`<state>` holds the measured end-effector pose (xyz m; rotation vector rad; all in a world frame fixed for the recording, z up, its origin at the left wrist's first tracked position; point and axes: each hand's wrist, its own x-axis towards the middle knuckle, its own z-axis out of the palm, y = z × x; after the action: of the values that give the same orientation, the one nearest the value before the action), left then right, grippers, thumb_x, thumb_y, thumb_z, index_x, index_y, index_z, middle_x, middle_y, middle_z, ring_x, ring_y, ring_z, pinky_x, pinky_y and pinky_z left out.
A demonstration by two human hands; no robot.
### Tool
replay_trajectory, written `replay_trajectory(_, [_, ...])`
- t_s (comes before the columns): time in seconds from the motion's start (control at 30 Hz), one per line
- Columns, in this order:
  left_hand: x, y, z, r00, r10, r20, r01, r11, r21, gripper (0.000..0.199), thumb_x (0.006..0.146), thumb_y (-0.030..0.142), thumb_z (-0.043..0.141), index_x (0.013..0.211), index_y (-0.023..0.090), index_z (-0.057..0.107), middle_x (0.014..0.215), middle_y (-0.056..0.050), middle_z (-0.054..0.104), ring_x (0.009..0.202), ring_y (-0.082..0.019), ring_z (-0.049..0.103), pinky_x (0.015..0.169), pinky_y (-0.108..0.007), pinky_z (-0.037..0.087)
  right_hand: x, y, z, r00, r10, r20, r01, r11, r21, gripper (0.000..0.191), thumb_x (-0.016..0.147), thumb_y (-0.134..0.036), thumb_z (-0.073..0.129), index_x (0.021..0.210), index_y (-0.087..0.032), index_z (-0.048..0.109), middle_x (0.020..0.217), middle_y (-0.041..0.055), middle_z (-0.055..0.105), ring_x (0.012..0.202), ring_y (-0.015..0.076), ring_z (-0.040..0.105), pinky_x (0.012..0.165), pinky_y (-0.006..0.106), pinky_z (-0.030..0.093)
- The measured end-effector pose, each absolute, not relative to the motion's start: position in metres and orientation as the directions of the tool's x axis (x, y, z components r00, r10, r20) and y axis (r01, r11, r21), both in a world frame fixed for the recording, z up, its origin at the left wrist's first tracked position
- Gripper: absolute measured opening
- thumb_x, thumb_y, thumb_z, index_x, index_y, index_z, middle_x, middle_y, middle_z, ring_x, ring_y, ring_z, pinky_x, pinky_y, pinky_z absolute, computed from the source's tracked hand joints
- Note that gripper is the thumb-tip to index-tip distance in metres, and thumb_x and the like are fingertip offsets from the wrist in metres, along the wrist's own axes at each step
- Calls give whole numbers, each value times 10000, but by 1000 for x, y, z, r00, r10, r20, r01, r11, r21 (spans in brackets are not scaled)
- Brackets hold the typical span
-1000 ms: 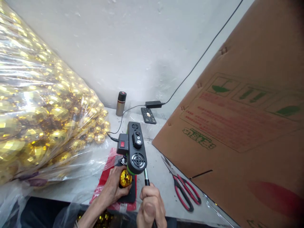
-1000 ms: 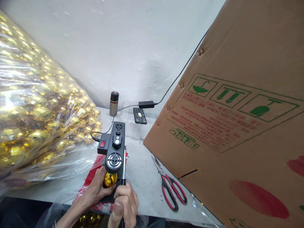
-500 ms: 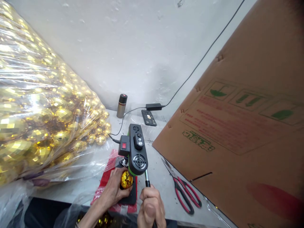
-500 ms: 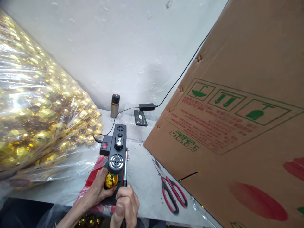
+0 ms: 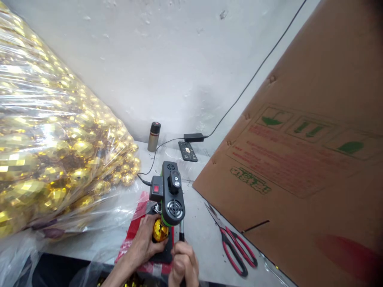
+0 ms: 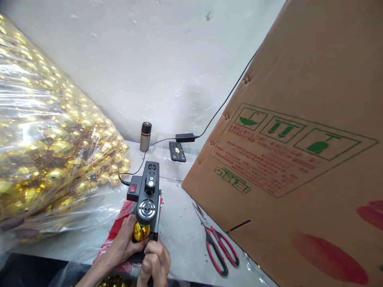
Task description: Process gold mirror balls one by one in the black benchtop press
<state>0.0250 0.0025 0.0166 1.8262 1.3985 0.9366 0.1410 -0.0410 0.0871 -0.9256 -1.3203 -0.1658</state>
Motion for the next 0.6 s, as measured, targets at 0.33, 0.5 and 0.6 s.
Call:
replay_trajectory(0.33, [24, -1, 15, 199, 967, 159, 504, -240, 829, 501, 720, 221, 776, 1210, 196, 673, 1130, -119, 747, 1043, -343, 697, 928, -507, 589, 142, -48, 152, 356, 522, 775, 455, 628, -631, 348, 1045, -96, 449, 723, -212, 513, 642, -32, 525, 539, 90, 491, 505, 245, 338])
replay_trajectory(0.5, [-5, -36, 1, 267, 922, 280, 486, -380, 787, 605, 737, 318, 867, 1305, 245, 672, 1278, -150, 750, 1166, -382, 715, 995, -532, 613, 149, -48, 179, 307, 564, 767, 440, 630, -640, 306, 1039, -100, 490, 756, -212, 515, 649, -34, 551, 554, 86, 513, 516, 231, 361])
replay_trajectory(0.6, [-29, -45, -7, 254, 886, 389, 516, -464, 720, 744, 787, 563, 850, 1423, 250, 625, 1404, -170, 716, 1264, -397, 694, 1033, -532, 619, 148, -47, 169, 248, 495, 833, 475, 688, -549, 310, 1001, -39, 491, 745, -212, 505, 632, -38, 529, 539, 89, 504, 499, 232, 366])
